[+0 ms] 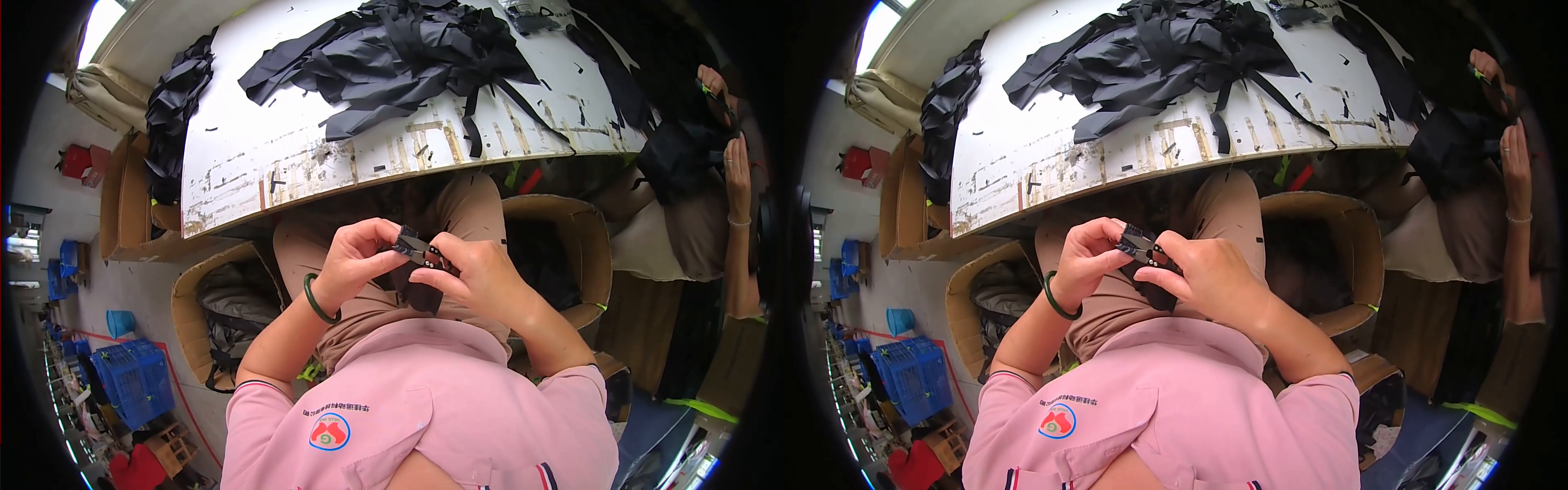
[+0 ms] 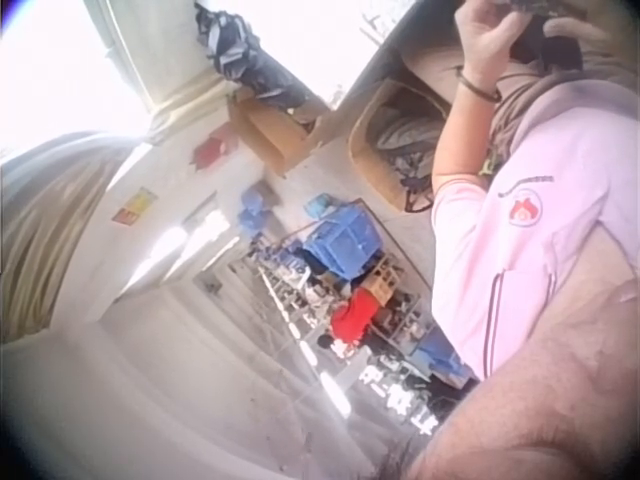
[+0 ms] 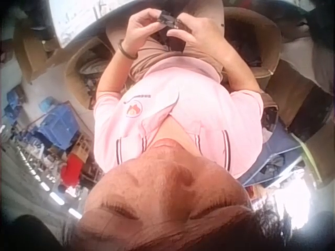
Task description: The recorder uses small handheld snips to trim excess material and threads from pieces of black fabric in a manufacturing or workshop setting.
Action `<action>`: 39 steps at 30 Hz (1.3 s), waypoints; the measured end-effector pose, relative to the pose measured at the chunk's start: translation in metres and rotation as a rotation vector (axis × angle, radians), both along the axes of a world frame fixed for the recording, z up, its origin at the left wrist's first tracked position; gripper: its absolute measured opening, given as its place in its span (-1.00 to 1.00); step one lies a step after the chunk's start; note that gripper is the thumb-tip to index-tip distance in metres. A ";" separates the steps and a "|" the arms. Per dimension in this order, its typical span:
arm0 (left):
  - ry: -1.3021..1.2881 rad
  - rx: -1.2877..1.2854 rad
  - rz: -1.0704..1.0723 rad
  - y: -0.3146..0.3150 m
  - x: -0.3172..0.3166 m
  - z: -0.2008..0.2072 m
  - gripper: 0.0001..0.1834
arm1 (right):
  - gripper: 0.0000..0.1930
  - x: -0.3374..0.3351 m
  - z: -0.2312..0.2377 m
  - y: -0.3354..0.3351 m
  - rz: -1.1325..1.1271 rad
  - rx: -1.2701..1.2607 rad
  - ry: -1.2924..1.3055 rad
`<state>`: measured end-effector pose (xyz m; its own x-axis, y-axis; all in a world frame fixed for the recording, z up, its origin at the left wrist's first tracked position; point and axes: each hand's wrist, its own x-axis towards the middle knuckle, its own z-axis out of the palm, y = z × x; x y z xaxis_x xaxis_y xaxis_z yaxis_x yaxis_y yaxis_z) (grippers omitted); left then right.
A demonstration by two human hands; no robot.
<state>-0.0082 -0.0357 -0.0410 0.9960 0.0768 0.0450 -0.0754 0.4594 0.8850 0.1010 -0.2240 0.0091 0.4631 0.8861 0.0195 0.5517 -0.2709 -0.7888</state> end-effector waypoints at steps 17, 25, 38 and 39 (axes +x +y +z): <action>-0.104 0.385 0.071 -0.010 0.016 -0.001 -0.89 | -0.69 0.007 -0.014 0.001 -0.210 0.268 0.406; -0.135 0.781 -0.057 -0.008 0.062 0.027 -0.60 | -0.83 0.054 -0.020 -0.083 -0.439 0.404 0.714; 0.258 1.554 0.327 0.146 0.124 -0.021 -0.79 | -0.69 0.042 -0.197 -0.360 -1.334 -0.509 -0.296; 0.259 1.406 0.362 0.143 0.120 -0.012 -0.81 | -0.71 0.044 -0.193 -0.352 -1.269 -0.396 -0.180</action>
